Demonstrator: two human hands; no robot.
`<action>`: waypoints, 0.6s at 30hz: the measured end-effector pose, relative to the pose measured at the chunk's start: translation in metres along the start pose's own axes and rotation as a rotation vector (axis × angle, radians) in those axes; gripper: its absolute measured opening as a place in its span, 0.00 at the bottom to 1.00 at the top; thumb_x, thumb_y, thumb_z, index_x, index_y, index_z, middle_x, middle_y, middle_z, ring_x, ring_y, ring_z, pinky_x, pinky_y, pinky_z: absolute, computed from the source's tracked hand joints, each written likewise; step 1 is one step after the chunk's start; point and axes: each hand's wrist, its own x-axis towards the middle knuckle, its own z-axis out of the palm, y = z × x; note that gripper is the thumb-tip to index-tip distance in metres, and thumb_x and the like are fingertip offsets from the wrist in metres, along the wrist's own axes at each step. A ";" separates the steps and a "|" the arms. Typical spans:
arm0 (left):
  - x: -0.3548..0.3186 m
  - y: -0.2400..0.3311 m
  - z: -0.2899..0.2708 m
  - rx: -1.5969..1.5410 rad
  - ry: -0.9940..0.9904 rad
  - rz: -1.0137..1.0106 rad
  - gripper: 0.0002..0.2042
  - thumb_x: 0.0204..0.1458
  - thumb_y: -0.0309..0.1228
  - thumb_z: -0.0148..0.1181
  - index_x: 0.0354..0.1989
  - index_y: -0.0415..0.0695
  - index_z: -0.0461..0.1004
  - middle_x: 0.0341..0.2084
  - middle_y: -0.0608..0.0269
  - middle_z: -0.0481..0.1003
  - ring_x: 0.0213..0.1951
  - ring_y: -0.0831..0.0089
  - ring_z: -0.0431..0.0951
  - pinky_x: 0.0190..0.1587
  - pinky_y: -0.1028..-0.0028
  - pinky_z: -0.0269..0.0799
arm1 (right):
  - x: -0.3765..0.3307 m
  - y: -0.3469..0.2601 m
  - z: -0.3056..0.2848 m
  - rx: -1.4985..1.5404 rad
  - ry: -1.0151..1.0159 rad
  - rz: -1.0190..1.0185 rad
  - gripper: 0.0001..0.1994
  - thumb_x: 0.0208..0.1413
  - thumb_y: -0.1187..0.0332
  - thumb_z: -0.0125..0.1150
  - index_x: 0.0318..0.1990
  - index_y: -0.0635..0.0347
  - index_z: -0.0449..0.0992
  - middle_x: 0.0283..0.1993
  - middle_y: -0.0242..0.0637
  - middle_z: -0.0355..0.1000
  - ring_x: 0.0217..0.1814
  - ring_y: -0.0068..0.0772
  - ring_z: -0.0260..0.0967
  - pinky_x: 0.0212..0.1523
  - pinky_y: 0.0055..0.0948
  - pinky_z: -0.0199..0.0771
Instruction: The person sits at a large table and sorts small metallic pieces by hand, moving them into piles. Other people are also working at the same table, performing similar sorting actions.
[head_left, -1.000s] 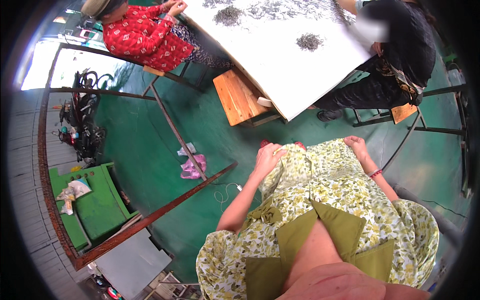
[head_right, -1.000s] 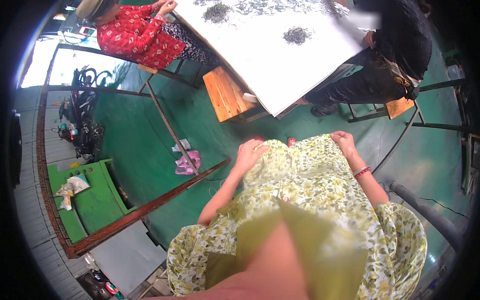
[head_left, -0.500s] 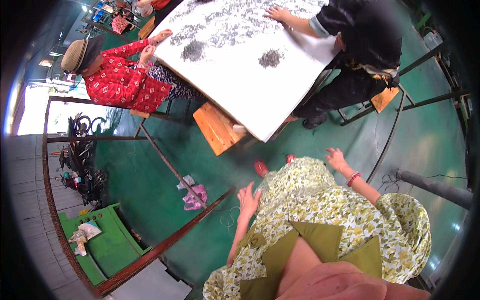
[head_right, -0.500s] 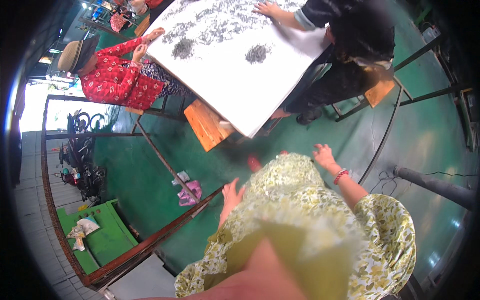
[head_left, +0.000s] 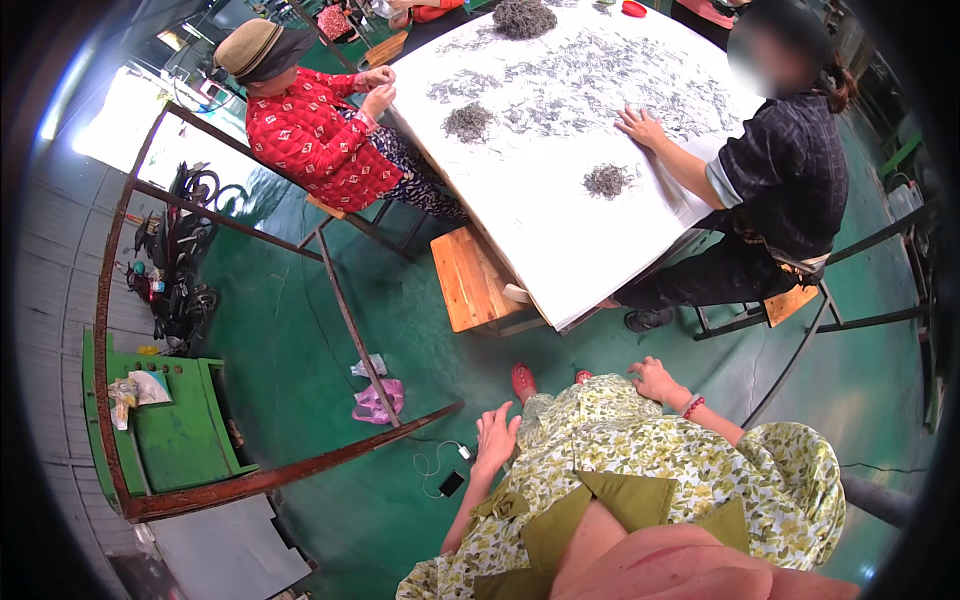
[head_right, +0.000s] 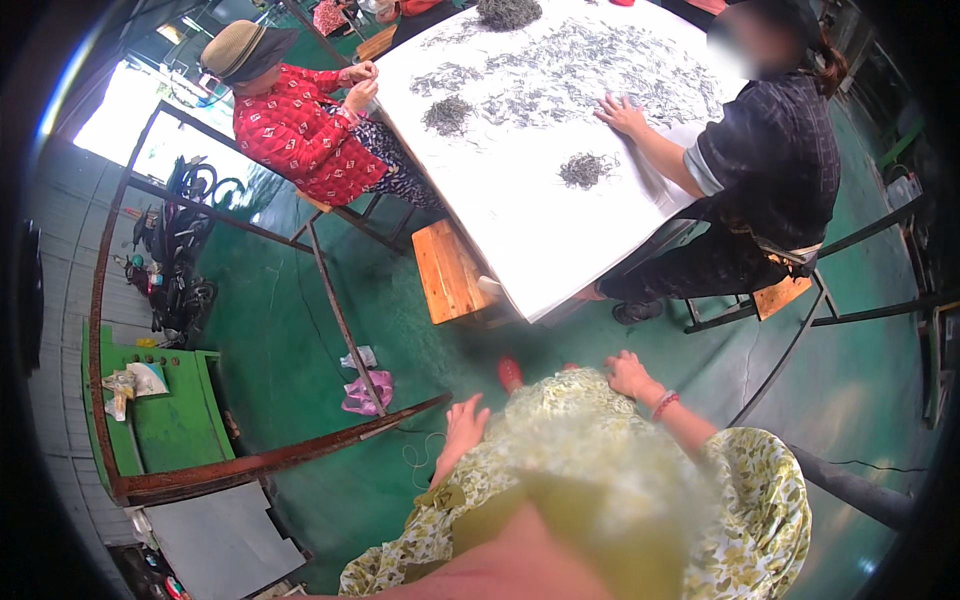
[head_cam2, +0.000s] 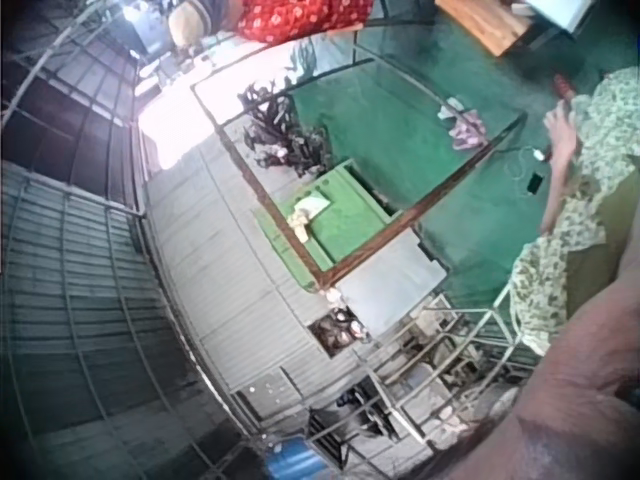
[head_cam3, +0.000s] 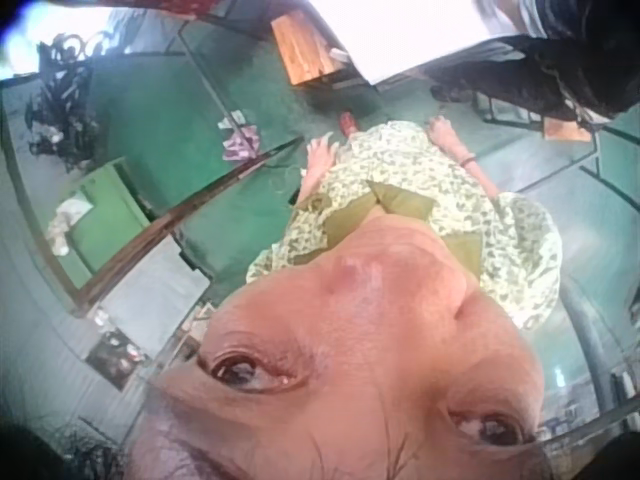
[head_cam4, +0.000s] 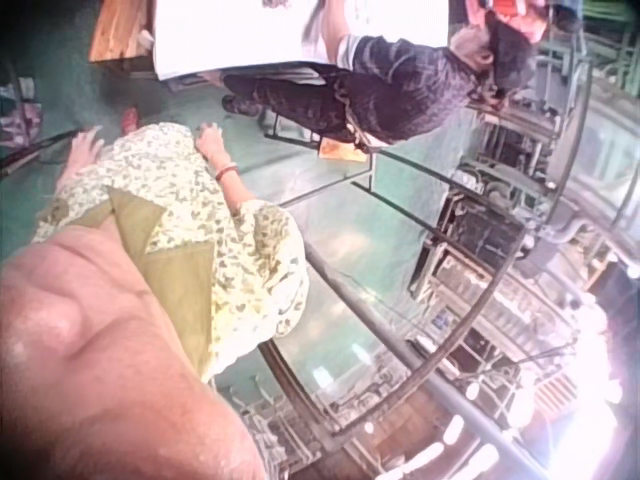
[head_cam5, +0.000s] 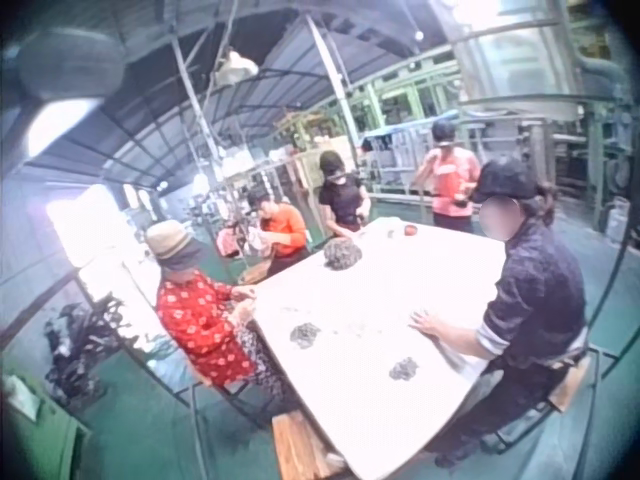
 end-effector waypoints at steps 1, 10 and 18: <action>0.001 0.000 0.002 -0.002 0.010 0.007 0.23 0.56 0.43 0.51 0.60 0.52 0.62 0.51 0.49 0.62 0.55 0.51 0.59 0.56 0.55 0.58 | -0.003 0.000 0.004 -0.011 -0.011 -0.012 0.14 0.53 0.65 0.52 0.47 0.53 0.74 0.44 0.52 0.66 0.49 0.54 0.61 0.52 0.46 0.63; 0.026 0.003 0.009 0.015 0.041 0.212 0.22 0.58 0.43 0.49 0.60 0.51 0.62 0.48 0.47 0.64 0.51 0.49 0.62 0.54 0.56 0.59 | -0.003 -0.006 0.002 0.069 0.070 0.027 0.13 0.54 0.69 0.49 0.45 0.58 0.75 0.40 0.54 0.66 0.47 0.56 0.62 0.51 0.43 0.64; 0.035 0.021 -0.006 0.140 0.011 0.237 0.21 0.57 0.42 0.50 0.59 0.52 0.63 0.48 0.51 0.64 0.52 0.53 0.62 0.51 0.55 0.63 | -0.019 0.001 0.012 0.252 0.153 0.168 0.18 0.52 0.72 0.50 0.52 0.58 0.69 0.51 0.54 0.63 0.55 0.56 0.60 0.56 0.43 0.63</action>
